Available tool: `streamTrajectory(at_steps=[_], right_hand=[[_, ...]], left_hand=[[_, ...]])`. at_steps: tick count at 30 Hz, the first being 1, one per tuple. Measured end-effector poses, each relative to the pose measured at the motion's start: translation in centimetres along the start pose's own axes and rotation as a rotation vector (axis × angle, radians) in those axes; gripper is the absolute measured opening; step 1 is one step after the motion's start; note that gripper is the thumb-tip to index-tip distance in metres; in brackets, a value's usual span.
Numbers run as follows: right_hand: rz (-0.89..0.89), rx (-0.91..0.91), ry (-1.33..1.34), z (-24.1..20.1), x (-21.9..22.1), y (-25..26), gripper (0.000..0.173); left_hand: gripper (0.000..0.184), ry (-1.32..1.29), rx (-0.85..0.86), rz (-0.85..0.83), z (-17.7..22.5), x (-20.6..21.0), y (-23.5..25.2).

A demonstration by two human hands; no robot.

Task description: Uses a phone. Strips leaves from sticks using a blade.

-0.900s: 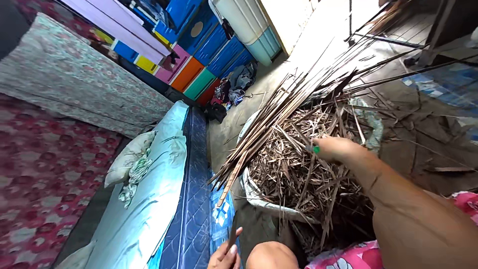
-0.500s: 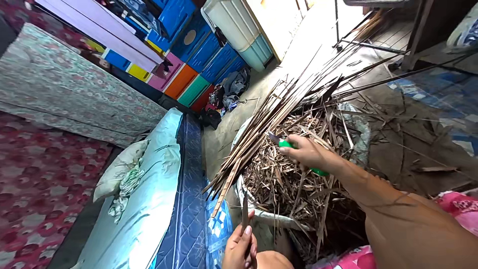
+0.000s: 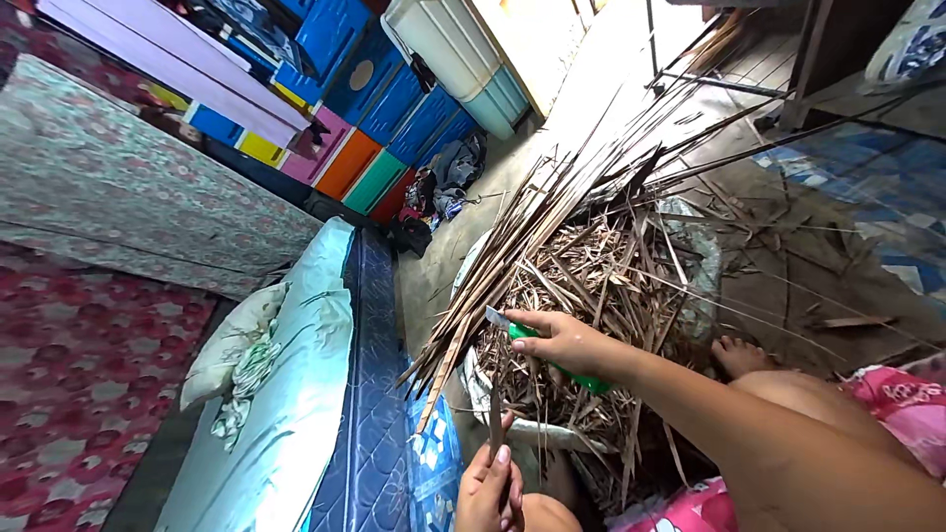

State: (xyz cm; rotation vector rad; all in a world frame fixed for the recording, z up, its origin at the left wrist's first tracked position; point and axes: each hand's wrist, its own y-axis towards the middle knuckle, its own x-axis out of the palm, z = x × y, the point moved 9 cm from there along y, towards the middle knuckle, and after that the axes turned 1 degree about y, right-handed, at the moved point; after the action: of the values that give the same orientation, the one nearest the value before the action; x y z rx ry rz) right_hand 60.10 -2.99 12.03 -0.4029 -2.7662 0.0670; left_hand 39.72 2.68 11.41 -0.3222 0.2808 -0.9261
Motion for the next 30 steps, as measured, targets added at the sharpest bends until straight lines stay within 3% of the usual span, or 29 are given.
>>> streamTrajectory(at_steps=[7,16,26,30], right_hand=[[0.125,-0.052,-0.042,-1.1,-2.3,0.0,0.055],[-0.03,-0.017,0.081,-1.4,-1.5,-0.4,0.06],[0.087,-0.005,-0.077,-1.3,-2.2,-0.3,0.057],[0.113,-0.005,-0.091,-1.3,-2.3,-0.3,0.056]], left_hand=[[0.044,0.004,0.027,-0.017,0.4,0.2,-0.5],[0.045,0.056,0.02,-0.012,0.3,0.9,-0.5],[0.044,0.096,0.039,0.026,0.6,1.2,-1.0],[0.029,0.187,0.065,0.131,1.2,1.0,-1.7]])
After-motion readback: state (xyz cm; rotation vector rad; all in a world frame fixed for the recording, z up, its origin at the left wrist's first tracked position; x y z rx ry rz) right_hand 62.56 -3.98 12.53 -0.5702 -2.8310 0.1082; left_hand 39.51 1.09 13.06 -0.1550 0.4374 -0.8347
